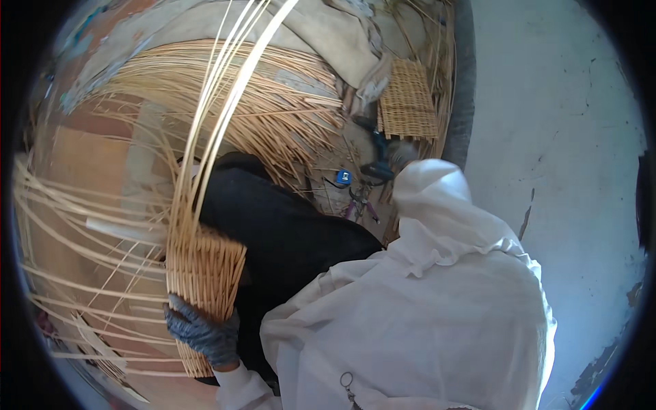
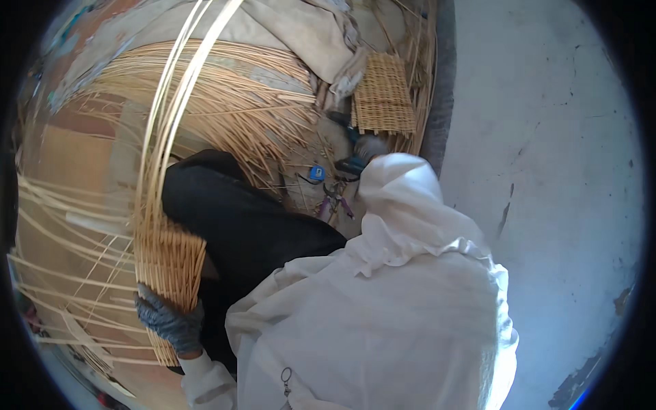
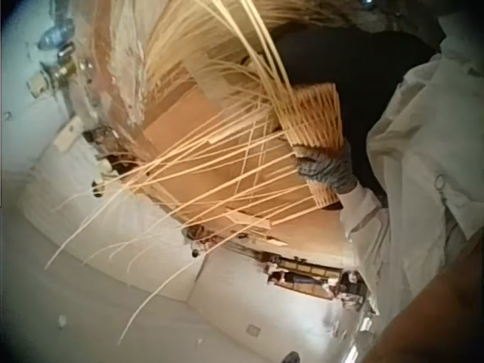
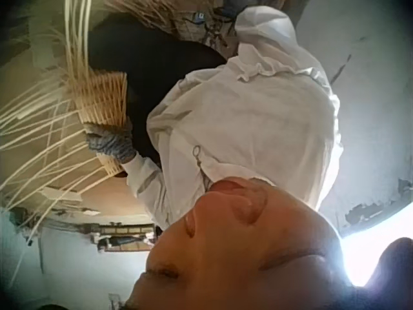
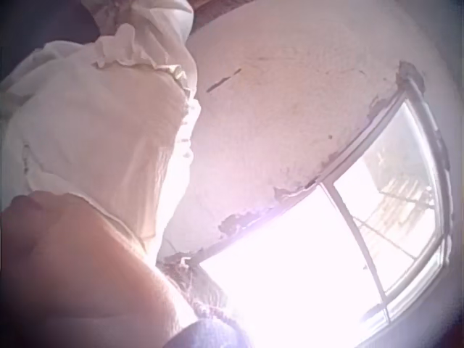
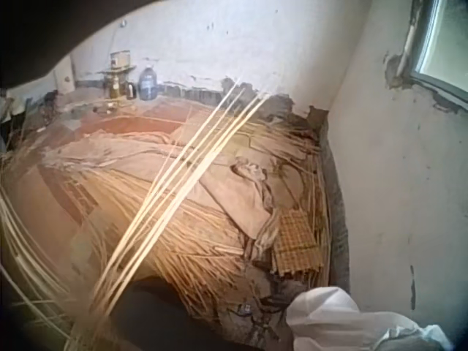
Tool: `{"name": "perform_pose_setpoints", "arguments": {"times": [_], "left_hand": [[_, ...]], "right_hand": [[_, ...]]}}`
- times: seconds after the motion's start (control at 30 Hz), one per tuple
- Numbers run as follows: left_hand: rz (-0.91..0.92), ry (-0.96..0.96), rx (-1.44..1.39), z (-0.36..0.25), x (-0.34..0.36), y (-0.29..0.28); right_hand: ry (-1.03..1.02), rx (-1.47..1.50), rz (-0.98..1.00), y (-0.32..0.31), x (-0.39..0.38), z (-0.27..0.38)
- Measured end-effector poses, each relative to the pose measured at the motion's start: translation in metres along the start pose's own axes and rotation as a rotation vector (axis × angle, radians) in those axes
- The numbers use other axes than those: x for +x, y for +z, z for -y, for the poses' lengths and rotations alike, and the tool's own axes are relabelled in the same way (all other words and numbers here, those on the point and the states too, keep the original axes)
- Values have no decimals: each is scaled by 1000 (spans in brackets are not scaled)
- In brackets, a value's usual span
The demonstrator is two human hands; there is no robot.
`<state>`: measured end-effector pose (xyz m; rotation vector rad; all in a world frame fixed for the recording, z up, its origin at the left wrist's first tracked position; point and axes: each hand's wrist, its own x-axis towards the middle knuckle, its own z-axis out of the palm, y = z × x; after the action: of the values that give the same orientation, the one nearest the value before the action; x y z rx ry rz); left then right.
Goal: The person weaves a rectangular basket using thin wooden strips, interlacing them through a vertical frame held between their legs. They periodically use a tape measure to check the dimensions of the basket while continuing the weaving process.
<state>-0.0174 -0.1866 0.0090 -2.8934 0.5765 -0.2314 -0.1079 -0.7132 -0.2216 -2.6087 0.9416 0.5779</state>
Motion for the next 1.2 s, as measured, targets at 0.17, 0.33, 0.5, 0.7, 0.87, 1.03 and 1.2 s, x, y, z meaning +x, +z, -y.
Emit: {"name": "perform_pose_setpoints", "arguments": {"times": [0.17,0.33,0.5,0.7,0.87,1.03,1.2], "left_hand": [[-94,-85,110,-21,3,13],[22,-137,-159,-50,-20,-20],[-59,-102,-404,-69,-29,-44],[-164,-19,-881,-99,-11,-48],[-261,201,-1012,-117,-30,-63],[-344,28,-1371,-104,-65,-76],[-215,-460,-1834,-83,-86,-70]], "right_hand": [[-179,32,186,147,-12,3],[-213,0,138,155,46,43],[-136,-74,246,138,63,34],[-105,24,220,106,42,-37],[-148,620,160,21,-11,-40],[-367,1495,245,-89,-118,102],[-1687,216,-288,-137,-238,267]]}}
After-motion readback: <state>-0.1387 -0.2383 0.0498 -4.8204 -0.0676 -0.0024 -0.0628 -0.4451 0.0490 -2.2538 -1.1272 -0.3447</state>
